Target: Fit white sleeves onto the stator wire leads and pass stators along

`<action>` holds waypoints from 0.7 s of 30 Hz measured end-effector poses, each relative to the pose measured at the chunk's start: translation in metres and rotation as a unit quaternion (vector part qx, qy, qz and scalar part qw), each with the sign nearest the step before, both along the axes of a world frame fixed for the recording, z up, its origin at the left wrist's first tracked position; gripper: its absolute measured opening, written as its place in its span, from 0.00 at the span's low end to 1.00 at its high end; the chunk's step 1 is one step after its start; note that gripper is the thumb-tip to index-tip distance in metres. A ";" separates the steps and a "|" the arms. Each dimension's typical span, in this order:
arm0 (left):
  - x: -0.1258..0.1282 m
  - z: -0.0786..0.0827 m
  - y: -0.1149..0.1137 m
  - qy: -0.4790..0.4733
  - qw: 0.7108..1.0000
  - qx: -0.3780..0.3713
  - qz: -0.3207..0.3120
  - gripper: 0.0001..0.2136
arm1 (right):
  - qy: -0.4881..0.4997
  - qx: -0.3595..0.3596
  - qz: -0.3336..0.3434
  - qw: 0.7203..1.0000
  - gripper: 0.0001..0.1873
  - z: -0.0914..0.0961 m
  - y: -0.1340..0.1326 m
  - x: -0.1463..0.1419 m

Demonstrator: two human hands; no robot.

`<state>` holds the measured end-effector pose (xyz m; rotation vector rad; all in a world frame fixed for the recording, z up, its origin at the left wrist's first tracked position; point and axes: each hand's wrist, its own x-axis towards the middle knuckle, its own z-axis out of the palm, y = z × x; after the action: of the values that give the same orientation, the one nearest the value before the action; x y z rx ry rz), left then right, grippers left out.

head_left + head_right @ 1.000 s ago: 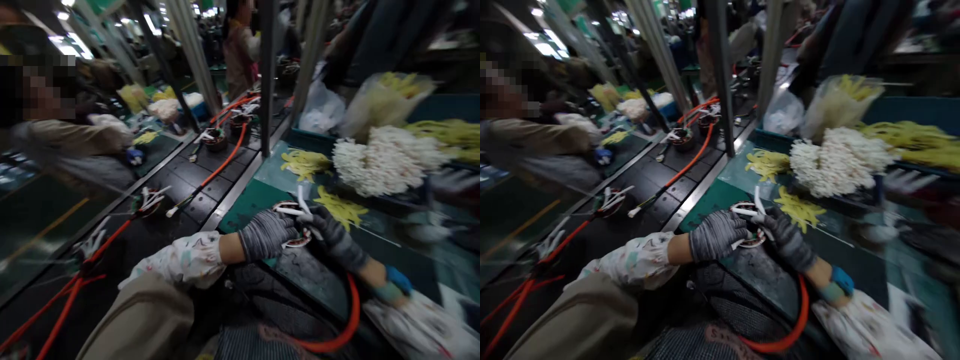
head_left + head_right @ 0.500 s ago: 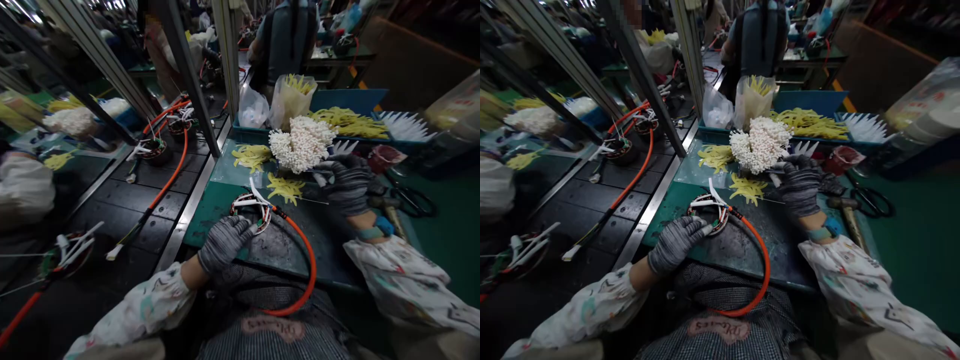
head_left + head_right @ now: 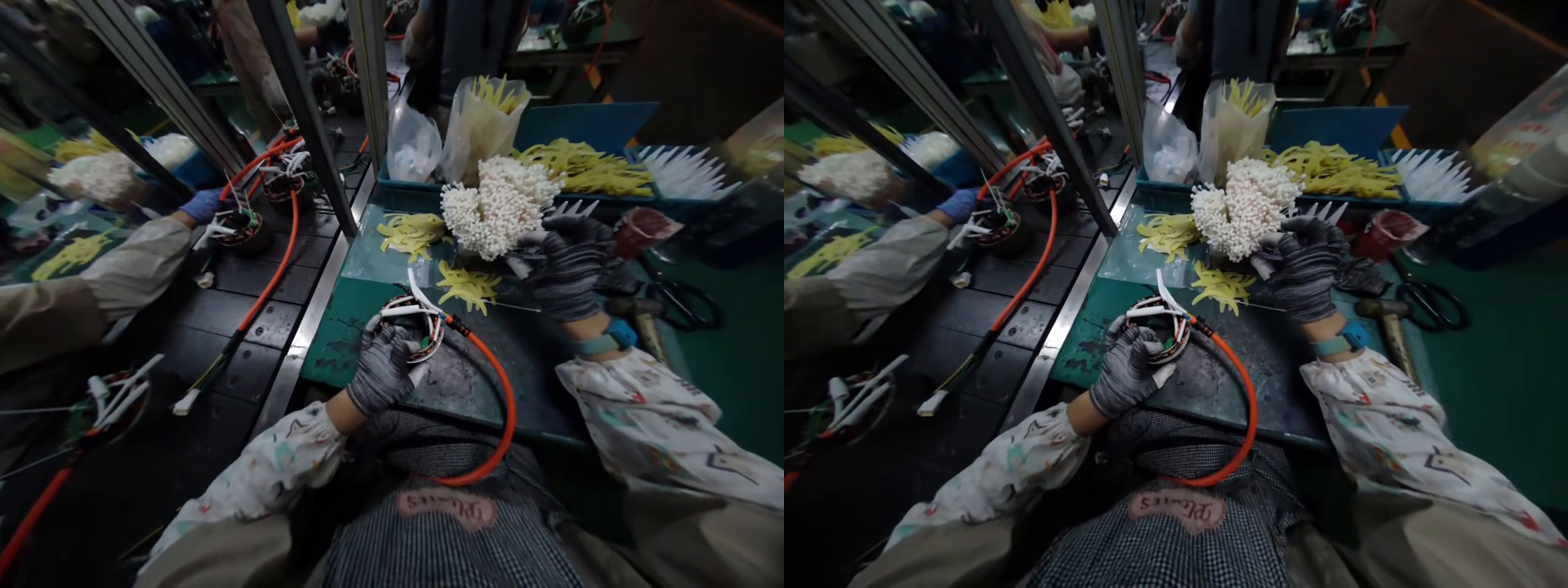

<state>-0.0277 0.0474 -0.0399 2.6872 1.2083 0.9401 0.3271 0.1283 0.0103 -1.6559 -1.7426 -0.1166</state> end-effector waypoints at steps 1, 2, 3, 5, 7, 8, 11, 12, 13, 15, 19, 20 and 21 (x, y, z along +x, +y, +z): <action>0.000 0.000 0.001 -0.003 1.000 0.008 0.000 0.09 | -0.005 -0.004 0.002 1.000 0.19 0.003 0.000 -0.002; -0.001 0.000 0.002 -0.007 1.000 0.016 0.000 0.09 | -0.008 -0.007 0.006 1.000 0.16 0.006 0.001 -0.004; -0.001 0.001 0.002 -0.008 1.000 0.020 -0.002 0.09 | -0.006 -0.004 0.010 1.000 0.14 0.010 0.000 -0.007; -0.002 0.002 0.002 0.001 1.000 0.009 -0.008 0.09 | 0.006 0.013 0.012 1.000 0.10 0.019 -0.005 -0.014; -0.003 0.002 0.003 0.016 1.000 -0.015 -0.016 0.09 | 0.032 0.055 0.012 0.998 0.09 0.031 -0.021 -0.023; -0.004 0.002 0.003 0.022 0.999 -0.027 -0.019 0.09 | 0.056 0.084 0.013 0.995 0.09 0.039 -0.032 -0.030; -0.005 0.002 0.005 0.025 0.998 -0.050 -0.028 0.09 | 0.185 0.139 0.030 0.972 0.07 0.066 -0.074 -0.052; -0.005 0.002 0.005 0.018 0.998 -0.050 -0.030 0.09 | 0.238 0.114 0.043 0.964 0.07 0.072 -0.087 -0.061; -0.005 0.002 0.005 0.008 0.998 -0.046 -0.031 0.09 | 0.281 0.068 0.065 0.955 0.07 0.076 -0.098 -0.069; -0.005 0.002 0.006 -0.014 0.999 -0.022 -0.035 0.09 | 0.308 -0.007 0.108 0.945 0.06 0.072 -0.111 -0.085; -0.003 0.003 0.006 -0.032 0.998 0.034 -0.037 0.09 | 0.283 0.035 0.082 0.955 0.09 0.037 -0.114 -0.106; -0.002 0.004 0.005 -0.033 0.998 0.040 -0.037 0.09 | 0.307 0.041 0.080 0.947 0.09 0.029 -0.115 -0.110; -0.002 0.004 0.005 -0.035 0.998 0.044 -0.036 0.09 | 0.344 0.038 0.086 0.934 0.08 0.023 -0.118 -0.113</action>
<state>-0.0296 0.0526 -0.0358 2.7177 1.0736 1.0913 0.2143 0.0101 0.0329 -1.2638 -1.3033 0.4264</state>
